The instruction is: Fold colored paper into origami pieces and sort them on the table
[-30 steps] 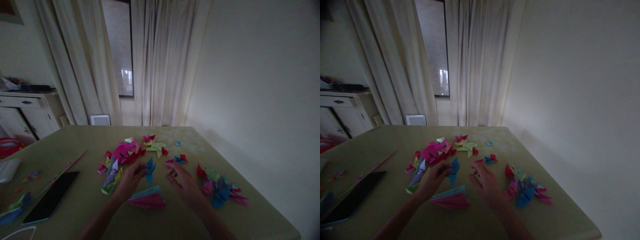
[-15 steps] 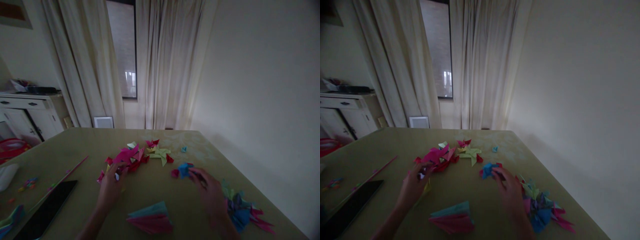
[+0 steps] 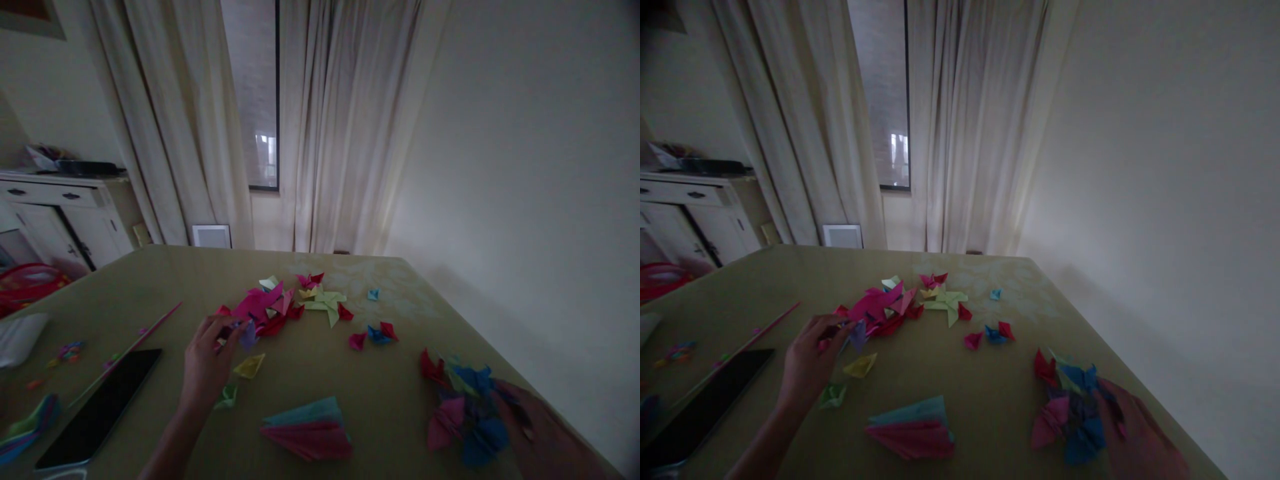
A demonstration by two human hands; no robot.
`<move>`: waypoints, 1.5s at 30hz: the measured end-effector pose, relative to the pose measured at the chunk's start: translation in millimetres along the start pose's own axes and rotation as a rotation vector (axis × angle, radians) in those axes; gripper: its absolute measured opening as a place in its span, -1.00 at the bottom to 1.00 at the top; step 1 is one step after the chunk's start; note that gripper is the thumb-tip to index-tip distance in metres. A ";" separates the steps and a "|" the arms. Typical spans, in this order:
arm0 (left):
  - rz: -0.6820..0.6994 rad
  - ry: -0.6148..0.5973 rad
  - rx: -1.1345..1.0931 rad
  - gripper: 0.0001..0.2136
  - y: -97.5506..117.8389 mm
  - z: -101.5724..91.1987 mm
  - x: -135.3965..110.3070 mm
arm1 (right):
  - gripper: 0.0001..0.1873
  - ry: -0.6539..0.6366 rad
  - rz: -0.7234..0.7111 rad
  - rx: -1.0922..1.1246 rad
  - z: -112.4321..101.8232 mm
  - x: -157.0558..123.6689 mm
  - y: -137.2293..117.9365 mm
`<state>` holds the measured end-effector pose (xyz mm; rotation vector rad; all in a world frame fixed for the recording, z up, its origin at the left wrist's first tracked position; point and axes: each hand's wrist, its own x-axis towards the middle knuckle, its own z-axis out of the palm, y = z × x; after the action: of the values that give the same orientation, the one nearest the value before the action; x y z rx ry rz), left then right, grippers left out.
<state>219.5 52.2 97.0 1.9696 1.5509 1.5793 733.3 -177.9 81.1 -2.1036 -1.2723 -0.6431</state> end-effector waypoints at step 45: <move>0.217 -0.606 -0.197 -0.90 41.5 52.1 -59.1 | -0.70 -0.697 -0.587 0.549 28.3 15.7 -250.0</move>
<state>292.0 10.2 67.0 2.2632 0.9374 0.9932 518.0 -56.6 130.6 -1.5102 -2.1820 0.2662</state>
